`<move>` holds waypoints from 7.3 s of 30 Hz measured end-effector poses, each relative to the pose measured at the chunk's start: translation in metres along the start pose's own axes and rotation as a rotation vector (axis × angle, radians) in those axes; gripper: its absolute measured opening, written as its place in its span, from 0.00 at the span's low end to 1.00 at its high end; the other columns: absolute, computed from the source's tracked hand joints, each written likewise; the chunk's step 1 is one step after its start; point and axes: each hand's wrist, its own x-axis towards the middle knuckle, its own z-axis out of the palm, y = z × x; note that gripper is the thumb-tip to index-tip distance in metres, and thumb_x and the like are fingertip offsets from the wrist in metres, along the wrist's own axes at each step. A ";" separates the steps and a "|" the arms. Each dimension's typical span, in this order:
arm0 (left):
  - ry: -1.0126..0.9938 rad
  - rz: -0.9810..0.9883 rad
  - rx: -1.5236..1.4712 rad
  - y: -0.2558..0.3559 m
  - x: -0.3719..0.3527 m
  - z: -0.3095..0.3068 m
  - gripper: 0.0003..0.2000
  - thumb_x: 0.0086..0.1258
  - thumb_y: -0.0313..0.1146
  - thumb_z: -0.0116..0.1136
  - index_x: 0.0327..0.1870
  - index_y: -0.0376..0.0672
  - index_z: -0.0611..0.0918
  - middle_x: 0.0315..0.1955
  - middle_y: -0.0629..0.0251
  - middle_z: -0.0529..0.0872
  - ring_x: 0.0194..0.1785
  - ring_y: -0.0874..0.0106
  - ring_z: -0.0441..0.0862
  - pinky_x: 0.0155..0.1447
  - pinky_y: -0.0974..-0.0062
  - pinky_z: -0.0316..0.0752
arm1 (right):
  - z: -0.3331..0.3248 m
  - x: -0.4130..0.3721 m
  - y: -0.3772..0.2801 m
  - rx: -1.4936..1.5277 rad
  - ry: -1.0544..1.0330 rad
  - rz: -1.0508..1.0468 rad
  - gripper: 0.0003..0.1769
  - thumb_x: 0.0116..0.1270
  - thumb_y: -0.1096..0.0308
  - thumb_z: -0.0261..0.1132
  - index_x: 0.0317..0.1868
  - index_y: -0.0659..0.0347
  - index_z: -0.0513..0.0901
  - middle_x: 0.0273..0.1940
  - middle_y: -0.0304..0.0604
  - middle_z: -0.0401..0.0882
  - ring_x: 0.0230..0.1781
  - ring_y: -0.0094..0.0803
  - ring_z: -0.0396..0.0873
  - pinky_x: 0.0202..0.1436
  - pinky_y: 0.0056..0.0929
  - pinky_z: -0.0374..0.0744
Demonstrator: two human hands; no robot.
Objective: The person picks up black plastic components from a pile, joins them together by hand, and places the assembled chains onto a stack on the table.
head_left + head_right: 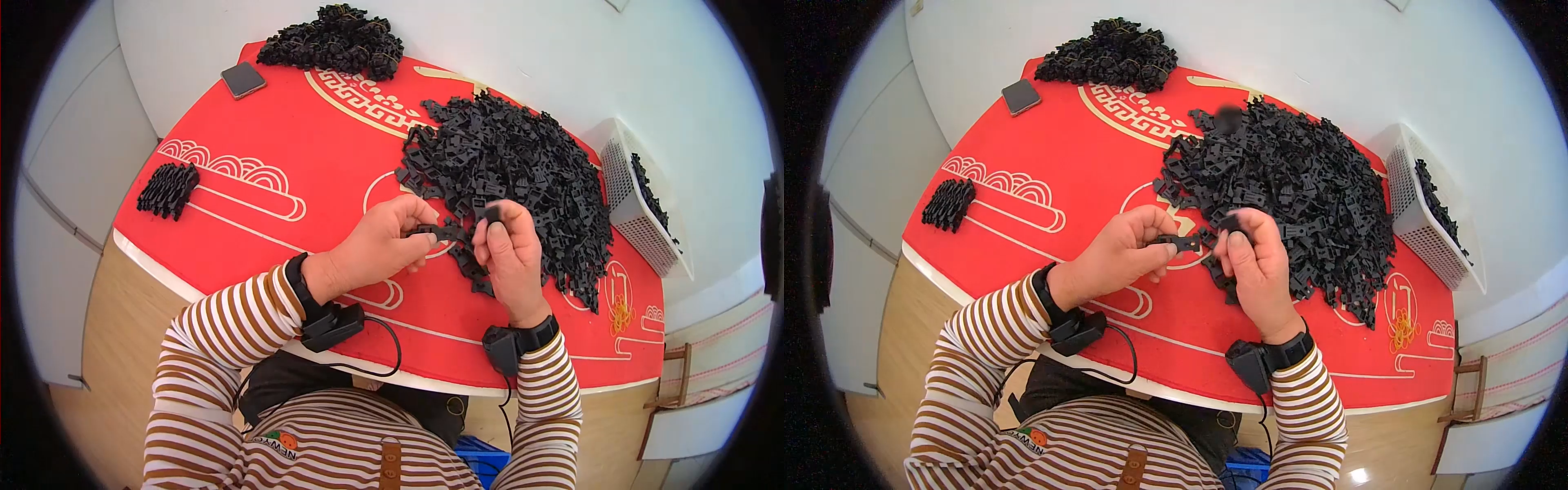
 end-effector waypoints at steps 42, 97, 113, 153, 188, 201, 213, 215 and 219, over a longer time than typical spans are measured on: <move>-0.134 0.051 -0.002 0.000 0.000 -0.003 0.08 0.69 0.25 0.53 0.47 0.38 0.74 0.32 0.73 0.78 0.32 0.86 0.76 0.37 0.87 0.75 | 0.004 0.000 0.003 -0.387 -0.079 -0.082 0.16 0.59 0.82 0.61 0.49 0.63 0.80 0.43 0.37 0.73 0.34 0.14 0.72 0.31 0.12 0.73; -0.046 0.014 0.068 0.006 -0.004 0.000 0.07 0.68 0.26 0.55 0.45 0.38 0.76 0.29 0.73 0.79 0.26 0.88 0.73 0.29 0.88 0.69 | 0.004 -0.004 0.000 -0.160 -0.046 -0.024 0.08 0.61 0.82 0.62 0.41 0.64 0.79 0.40 0.34 0.70 0.30 0.13 0.69 0.29 0.13 0.68; -0.139 0.244 0.127 0.000 -0.002 -0.005 0.08 0.68 0.22 0.54 0.47 0.36 0.77 0.34 0.74 0.79 0.35 0.88 0.74 0.37 0.88 0.71 | 0.007 -0.004 -0.006 -0.520 -0.062 -0.200 0.13 0.56 0.81 0.64 0.44 0.65 0.80 0.37 0.37 0.75 0.28 0.18 0.72 0.28 0.16 0.70; -0.071 0.496 0.371 -0.002 -0.004 -0.002 0.07 0.67 0.20 0.55 0.44 0.36 0.79 0.35 0.68 0.80 0.35 0.84 0.76 0.37 0.85 0.71 | 0.007 -0.003 -0.016 -0.847 -0.075 -0.626 0.14 0.51 0.83 0.66 0.41 0.66 0.80 0.35 0.44 0.77 0.29 0.33 0.77 0.30 0.25 0.76; 1.057 0.165 1.338 0.024 -0.147 -0.195 0.06 0.55 0.30 0.62 0.30 0.39 0.80 0.22 0.56 0.79 0.28 0.60 0.78 0.32 0.65 0.71 | 0.009 -0.006 0.010 -0.579 -0.019 -0.364 0.10 0.63 0.79 0.59 0.45 0.68 0.78 0.39 0.42 0.76 0.33 0.25 0.75 0.38 0.22 0.75; 0.868 -0.427 1.842 0.044 -0.135 -0.206 0.08 0.53 0.31 0.58 0.29 0.37 0.84 0.32 0.50 0.84 0.39 0.56 0.82 0.47 0.61 0.76 | 0.006 -0.007 0.002 -0.629 0.017 -0.475 0.05 0.61 0.79 0.61 0.37 0.68 0.80 0.31 0.45 0.79 0.28 0.29 0.78 0.31 0.24 0.75; 0.675 0.225 1.281 0.036 -0.082 -0.151 0.12 0.53 0.33 0.66 0.33 0.37 0.77 0.27 0.57 0.80 0.33 0.64 0.79 0.37 0.69 0.74 | -0.024 -0.001 -0.005 -0.652 0.175 -0.485 0.05 0.61 0.79 0.61 0.37 0.66 0.81 0.28 0.42 0.78 0.23 0.25 0.75 0.27 0.22 0.72; 0.505 0.184 1.036 0.036 -0.052 -0.116 0.12 0.54 0.31 0.67 0.33 0.36 0.77 0.24 0.61 0.79 0.31 0.71 0.77 0.36 0.73 0.73 | -0.023 -0.002 -0.010 -0.677 0.184 -0.442 0.05 0.60 0.79 0.62 0.36 0.65 0.82 0.28 0.43 0.78 0.25 0.29 0.77 0.29 0.23 0.74; 0.225 0.206 0.884 0.027 0.005 -0.061 0.13 0.54 0.30 0.69 0.34 0.36 0.76 0.23 0.65 0.77 0.30 0.76 0.75 0.35 0.77 0.72 | -0.021 -0.001 -0.010 -0.745 0.162 -0.532 0.05 0.59 0.77 0.61 0.36 0.63 0.82 0.31 0.48 0.81 0.31 0.40 0.81 0.34 0.31 0.78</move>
